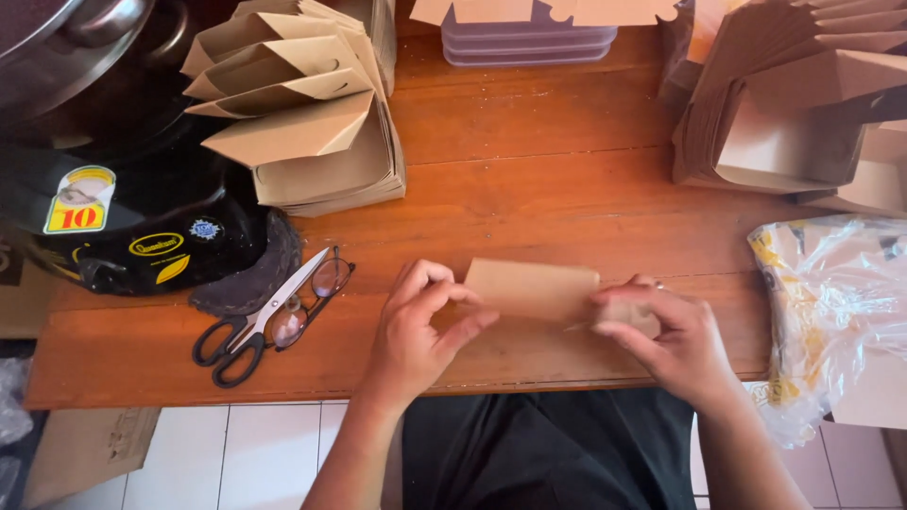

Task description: The person assembles a flat cardboard takeout box by folding along pre-scored lines and tucking tabs into slots to form the container. The person repeats the process with a second box, folding and securing the sides and bottom.

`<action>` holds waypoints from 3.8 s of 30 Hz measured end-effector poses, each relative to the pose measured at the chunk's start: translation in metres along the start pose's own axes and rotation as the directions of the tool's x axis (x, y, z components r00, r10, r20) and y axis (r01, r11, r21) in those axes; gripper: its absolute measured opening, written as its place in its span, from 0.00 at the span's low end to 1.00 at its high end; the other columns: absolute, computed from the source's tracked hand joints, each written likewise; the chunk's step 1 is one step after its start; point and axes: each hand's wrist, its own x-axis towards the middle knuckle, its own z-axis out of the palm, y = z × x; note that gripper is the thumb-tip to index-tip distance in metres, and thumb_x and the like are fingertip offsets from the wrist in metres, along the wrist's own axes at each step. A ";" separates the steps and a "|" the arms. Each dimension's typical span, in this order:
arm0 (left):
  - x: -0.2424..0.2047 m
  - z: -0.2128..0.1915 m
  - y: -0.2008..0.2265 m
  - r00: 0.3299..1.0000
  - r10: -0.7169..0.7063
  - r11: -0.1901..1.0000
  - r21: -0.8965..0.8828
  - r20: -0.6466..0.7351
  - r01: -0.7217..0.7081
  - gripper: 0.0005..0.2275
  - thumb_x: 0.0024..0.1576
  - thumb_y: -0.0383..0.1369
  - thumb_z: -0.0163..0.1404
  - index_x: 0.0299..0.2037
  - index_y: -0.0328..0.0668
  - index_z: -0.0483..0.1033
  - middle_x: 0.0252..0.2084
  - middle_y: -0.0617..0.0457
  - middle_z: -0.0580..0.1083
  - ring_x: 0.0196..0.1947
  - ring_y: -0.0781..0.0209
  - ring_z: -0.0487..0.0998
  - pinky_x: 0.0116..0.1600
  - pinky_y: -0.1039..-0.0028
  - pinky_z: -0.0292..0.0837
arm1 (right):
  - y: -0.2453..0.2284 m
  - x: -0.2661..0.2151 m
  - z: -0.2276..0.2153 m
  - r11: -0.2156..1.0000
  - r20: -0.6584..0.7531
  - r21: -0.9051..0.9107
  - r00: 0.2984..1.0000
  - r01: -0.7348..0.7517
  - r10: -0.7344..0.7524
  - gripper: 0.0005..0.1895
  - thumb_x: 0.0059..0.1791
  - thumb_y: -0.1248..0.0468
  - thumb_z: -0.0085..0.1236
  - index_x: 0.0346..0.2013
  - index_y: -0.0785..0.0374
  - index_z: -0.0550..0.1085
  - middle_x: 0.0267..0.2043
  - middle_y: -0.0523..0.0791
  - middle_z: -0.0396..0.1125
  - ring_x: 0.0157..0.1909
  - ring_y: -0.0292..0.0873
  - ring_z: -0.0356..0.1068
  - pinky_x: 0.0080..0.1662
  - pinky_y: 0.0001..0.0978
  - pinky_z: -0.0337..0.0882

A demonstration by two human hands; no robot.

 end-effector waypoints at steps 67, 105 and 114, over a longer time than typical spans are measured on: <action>0.138 0.405 0.140 0.936 0.248 0.750 0.563 0.249 -0.348 0.20 0.58 0.20 0.30 0.60 0.10 0.56 0.67 0.17 0.50 0.69 0.25 0.52 0.64 0.56 0.59 | 0.221 0.002 -0.224 0.745 -0.658 -0.575 0.732 -0.338 -0.177 0.28 0.46 0.74 0.44 0.60 0.55 0.73 0.52 0.43 0.69 0.52 0.49 0.66 0.55 0.40 0.65; 0.027 0.346 0.197 0.683 0.571 0.820 -0.281 0.456 -0.498 0.06 0.55 0.29 0.55 0.39 0.39 0.73 0.38 0.50 0.71 0.39 0.51 0.72 0.43 0.65 0.70 | 0.097 -0.123 -0.237 0.710 -0.526 -0.612 0.850 -0.349 -0.035 0.04 0.58 0.73 0.51 0.42 0.70 0.75 0.38 0.49 0.69 0.34 0.46 0.67 0.40 0.36 0.66; 0.012 0.333 0.155 0.774 0.384 0.885 0.038 0.504 -0.464 0.34 0.40 0.47 0.65 0.52 0.31 0.70 0.49 0.39 0.69 0.54 0.42 0.70 0.61 0.56 0.65 | 0.103 -0.227 -0.229 0.481 -0.300 -0.806 0.939 -0.344 0.169 0.20 0.47 0.63 0.60 0.54 0.53 0.74 0.58 0.44 0.67 0.61 0.50 0.65 0.49 0.41 0.68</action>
